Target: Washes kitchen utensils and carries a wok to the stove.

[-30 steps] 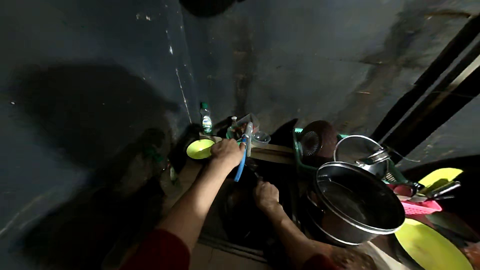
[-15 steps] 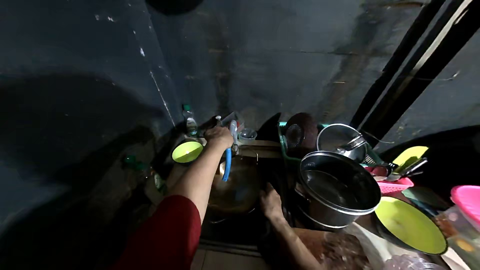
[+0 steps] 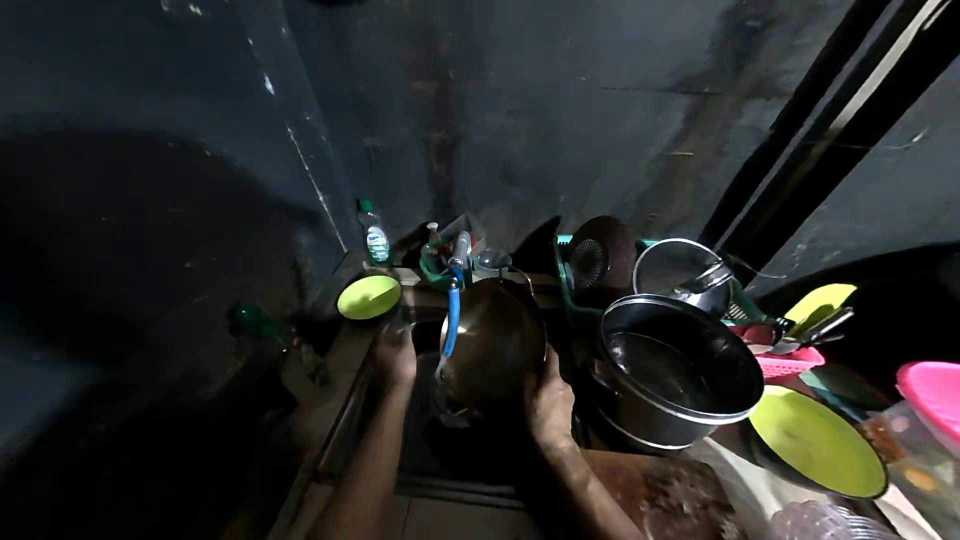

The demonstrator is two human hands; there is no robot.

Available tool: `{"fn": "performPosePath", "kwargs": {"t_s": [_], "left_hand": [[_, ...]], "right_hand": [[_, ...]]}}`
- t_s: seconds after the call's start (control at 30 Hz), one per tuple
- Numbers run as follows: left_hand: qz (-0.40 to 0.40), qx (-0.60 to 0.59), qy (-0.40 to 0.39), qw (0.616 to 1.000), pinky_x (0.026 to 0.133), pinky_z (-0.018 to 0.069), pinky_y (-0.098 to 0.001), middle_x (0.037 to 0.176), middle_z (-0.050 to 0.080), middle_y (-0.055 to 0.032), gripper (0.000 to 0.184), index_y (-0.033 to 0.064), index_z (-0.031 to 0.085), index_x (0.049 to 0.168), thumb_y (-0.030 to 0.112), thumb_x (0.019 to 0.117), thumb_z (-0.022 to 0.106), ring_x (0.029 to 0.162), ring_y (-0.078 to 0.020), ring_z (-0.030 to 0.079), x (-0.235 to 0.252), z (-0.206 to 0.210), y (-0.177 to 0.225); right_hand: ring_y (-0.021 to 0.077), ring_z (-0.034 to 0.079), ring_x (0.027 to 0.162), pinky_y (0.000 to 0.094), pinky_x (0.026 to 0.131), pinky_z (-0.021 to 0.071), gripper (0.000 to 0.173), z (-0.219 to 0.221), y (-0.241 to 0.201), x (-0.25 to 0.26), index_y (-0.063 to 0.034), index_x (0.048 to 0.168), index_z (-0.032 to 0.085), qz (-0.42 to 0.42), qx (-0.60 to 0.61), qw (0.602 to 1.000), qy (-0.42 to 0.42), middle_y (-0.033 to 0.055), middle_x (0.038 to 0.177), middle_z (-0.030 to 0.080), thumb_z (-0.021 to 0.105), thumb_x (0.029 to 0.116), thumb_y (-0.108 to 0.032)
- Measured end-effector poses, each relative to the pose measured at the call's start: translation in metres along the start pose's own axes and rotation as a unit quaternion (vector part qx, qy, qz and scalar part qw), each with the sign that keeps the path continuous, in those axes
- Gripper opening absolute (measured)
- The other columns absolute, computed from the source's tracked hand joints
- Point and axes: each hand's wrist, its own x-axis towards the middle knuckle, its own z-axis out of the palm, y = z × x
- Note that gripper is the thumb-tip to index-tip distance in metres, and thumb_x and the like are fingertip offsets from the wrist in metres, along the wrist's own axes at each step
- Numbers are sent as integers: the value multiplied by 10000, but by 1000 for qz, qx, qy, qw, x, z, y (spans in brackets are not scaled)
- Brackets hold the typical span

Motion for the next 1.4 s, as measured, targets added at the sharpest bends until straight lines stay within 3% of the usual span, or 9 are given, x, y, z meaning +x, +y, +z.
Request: {"fn": "performPosePath", "kwargs": {"t_s": [0.13,0.2,0.3,0.53,0.7,0.87,1.07,1.3,1.4], "left_hand": [[-205,-291,-132,925,851,556,-486,1242,618,-201,564,54,477,1436,477,1106,304,1044,-305,640,-42,51,-78],[-239,-368,-115,891,593,519,-357,861,581,-81,497,91,544,1191,502,1096,281,680,-189,576,-32,72,-71],[-209,-328,-152,909,477,425,-256,661,445,-4,459,72,523,1039,436,1123,255,494,-100,427,0,70,-58],[-179,-337,-283,880,873,590,-446,1218,629,-198,382,5,413,1440,148,1095,336,1032,-286,677,-22,1,-56],[-357,-388,-151,836,824,612,-528,1281,584,-292,381,-18,383,1424,167,1112,266,1032,-412,687,-107,-50,-51],[-376,-314,-61,870,796,601,-492,1265,553,-278,375,-21,373,1445,99,1090,360,1021,-370,662,-140,-69,-71],[-178,-211,16,961,842,590,-494,1492,422,-269,606,140,174,1618,49,1071,419,1123,-352,638,-133,-76,-84],[-140,-249,17,958,807,600,-454,1488,394,-256,627,135,124,1625,69,1062,393,1086,-299,643,-129,-60,-86],[-174,-274,35,945,799,601,-470,1425,453,-265,574,113,174,1608,90,1079,397,1054,-313,651,-126,-40,-88]], "right_hand": [[360,734,762,556,737,583,532,6,0,1,-180,1532,448,-39,31,996,68,155,842,742,591,1020,-208],[344,732,726,540,700,590,558,15,4,-3,-165,1535,441,-59,47,993,86,146,835,742,599,1000,-182],[315,734,688,511,659,603,641,33,14,-6,-74,1560,373,-71,82,989,99,157,866,745,619,972,-142],[394,707,1031,567,929,546,541,23,7,24,-19,1519,426,16,92,995,-26,252,1144,704,571,1020,-169],[363,609,1249,587,1017,479,562,-6,-17,29,-78,1418,552,35,-191,932,-307,195,1352,627,536,1019,-474],[441,306,1503,613,1179,320,660,49,-29,-8,-88,1605,334,-181,-234,892,-343,227,1644,305,592,1011,-217],[288,639,1206,492,1059,494,404,136,1,-31,-89,1325,651,-264,12,870,-417,154,1293,666,550,1039,-355],[316,663,1139,491,1002,522,443,160,-65,49,-43,1352,615,-98,90,961,-243,195,1230,684,574,1037,-353],[179,694,897,360,802,596,411,194,-73,21,-58,1328,620,-76,279,864,-411,106,1074,707,500,1080,-363]]}}
